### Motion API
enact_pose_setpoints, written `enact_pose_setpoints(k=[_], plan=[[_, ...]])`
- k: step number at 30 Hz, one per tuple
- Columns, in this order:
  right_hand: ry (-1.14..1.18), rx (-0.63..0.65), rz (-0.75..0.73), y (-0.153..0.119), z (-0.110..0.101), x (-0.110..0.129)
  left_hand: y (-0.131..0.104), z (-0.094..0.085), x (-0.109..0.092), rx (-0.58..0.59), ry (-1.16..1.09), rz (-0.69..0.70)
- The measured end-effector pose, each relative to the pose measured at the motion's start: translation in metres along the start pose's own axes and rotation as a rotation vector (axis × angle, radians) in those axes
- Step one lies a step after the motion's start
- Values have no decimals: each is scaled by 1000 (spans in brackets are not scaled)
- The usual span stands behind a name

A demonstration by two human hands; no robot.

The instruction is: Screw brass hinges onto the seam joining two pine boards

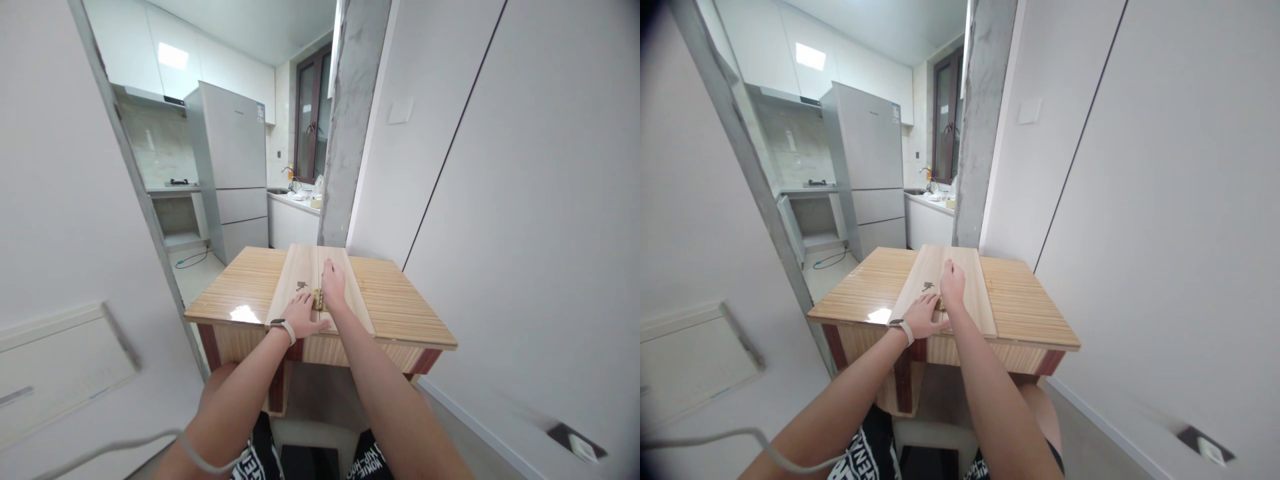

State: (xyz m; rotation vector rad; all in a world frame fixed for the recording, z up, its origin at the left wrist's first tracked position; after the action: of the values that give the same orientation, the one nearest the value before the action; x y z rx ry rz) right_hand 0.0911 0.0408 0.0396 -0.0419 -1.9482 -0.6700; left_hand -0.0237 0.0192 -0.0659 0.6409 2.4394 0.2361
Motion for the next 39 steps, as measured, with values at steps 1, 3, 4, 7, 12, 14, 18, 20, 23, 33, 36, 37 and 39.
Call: enact_pose_setpoints(k=[1,3,4,7,12,14,18,20,23,33,36,37,39], plan=[[-2,-1,-2,1,2,0,0,2,2,3,4,-12],[5,29,-11,5,9,-2,-1,4,5,14,10,-30],[11,67,-14,7,13,-3,0,5,6,18,13,-36],[2,227,-2,14,24,-8,2,4,7,17,24,-44],[-400,356,-178,24,7,9,5,2,5,11,49,-52],[-719,350,-280,26,-1,20,5,2,4,-4,65,-47],[-1052,397,-319,32,0,30,4,2,5,-15,88,-41],[-1106,455,-290,35,6,29,4,2,4,-5,95,-40],[-1130,519,-252,39,14,27,4,3,3,11,107,-43],[-952,716,-515,32,29,38,0,0,1,-21,78,-20],[-990,697,-474,36,25,35,0,0,2,-25,81,-19],[-1026,664,-436,39,22,33,0,0,2,-23,81,-20],[-1118,589,-367,43,17,29,0,0,2,-15,79,-25]])
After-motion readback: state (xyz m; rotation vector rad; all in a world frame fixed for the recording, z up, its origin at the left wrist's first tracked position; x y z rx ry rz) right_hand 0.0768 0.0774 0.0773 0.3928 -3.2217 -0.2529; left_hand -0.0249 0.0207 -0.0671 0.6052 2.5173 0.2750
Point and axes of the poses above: each hand's wrist, its own y-axis towards the middle knuckle, its own z-axis out of the palm, x = y × z, the point moved 9 cm from there along y, towards the middle knuckle, and after that the axes turned 9 degrees about -y, right-handed, at the moved point
